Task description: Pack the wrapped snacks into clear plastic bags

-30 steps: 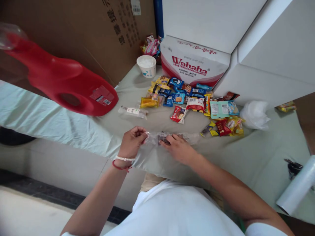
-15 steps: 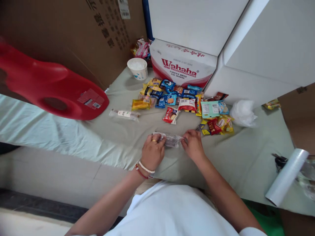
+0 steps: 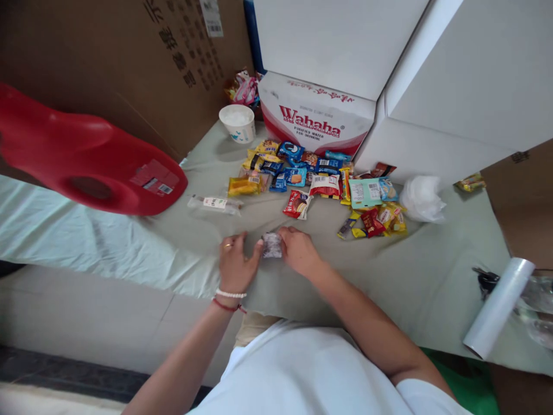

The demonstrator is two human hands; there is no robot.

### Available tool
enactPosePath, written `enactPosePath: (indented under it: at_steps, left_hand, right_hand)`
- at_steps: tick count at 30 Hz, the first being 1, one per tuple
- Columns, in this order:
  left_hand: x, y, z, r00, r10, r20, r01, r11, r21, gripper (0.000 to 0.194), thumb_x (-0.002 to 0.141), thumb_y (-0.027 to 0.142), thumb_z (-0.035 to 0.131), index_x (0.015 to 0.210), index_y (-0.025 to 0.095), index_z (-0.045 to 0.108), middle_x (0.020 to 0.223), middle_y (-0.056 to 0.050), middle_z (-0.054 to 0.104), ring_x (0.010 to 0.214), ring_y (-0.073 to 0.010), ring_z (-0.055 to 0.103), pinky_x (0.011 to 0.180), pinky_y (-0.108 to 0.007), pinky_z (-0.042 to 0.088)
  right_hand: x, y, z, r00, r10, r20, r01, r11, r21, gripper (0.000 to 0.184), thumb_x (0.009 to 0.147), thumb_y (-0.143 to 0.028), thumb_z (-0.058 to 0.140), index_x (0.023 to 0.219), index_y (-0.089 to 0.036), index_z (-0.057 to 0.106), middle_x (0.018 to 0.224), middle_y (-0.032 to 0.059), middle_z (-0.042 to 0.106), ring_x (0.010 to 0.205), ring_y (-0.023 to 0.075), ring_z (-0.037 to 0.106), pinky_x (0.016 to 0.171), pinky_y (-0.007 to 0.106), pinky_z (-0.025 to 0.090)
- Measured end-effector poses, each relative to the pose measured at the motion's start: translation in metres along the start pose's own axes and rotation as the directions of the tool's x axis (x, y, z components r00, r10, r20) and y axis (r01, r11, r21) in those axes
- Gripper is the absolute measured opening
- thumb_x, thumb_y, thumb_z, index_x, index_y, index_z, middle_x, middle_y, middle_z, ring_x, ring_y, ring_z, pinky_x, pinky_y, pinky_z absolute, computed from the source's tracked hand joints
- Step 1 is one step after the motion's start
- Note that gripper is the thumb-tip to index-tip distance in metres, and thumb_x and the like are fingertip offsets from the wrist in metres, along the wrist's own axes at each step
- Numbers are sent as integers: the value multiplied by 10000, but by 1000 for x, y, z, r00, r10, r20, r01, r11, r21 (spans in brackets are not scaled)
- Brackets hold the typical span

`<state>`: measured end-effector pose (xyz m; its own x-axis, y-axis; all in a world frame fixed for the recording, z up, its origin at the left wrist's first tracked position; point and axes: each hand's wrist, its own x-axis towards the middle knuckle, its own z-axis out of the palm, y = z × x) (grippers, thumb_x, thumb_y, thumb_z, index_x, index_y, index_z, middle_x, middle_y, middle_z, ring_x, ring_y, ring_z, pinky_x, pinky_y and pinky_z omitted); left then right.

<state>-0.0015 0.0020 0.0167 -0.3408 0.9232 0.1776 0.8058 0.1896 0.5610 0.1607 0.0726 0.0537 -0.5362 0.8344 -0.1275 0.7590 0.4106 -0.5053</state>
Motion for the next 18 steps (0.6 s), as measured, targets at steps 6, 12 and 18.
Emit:
enactPosePath:
  at_steps: [6,12,18]
  left_hand:
    - [-4,35,15,994,107,33,-100,982,-163,231,853,254,647,1070,174,641,1069,-122,584,993,-267,605,901,-447,546]
    - [-53,82,16,850,514,-116,-511,750,-421,405,841,70,524,1225,199,529,1189,-124,584,1159,-244,591,991,-443,538]
    - [-76,89,24,710,704,33,-494,531,-689,558,786,98,490,1340,138,433,1243,-190,577,1224,-285,567,1000,-506,540]
  right_hand:
    - [-30,-3,3,979,182,-87,-130,899,418,312,1048,-321,395,1007,-162,660,918,94,704,851,194,668,784,293,519]
    - [-89,17,-2,856,515,46,-179,213,960,485,859,-693,626,921,-212,604,858,18,662,749,167,619,609,260,518]
    - [-143,47,-1,774,604,190,-205,-45,978,501,652,-499,891,949,-213,606,807,-27,627,690,125,577,625,238,469]
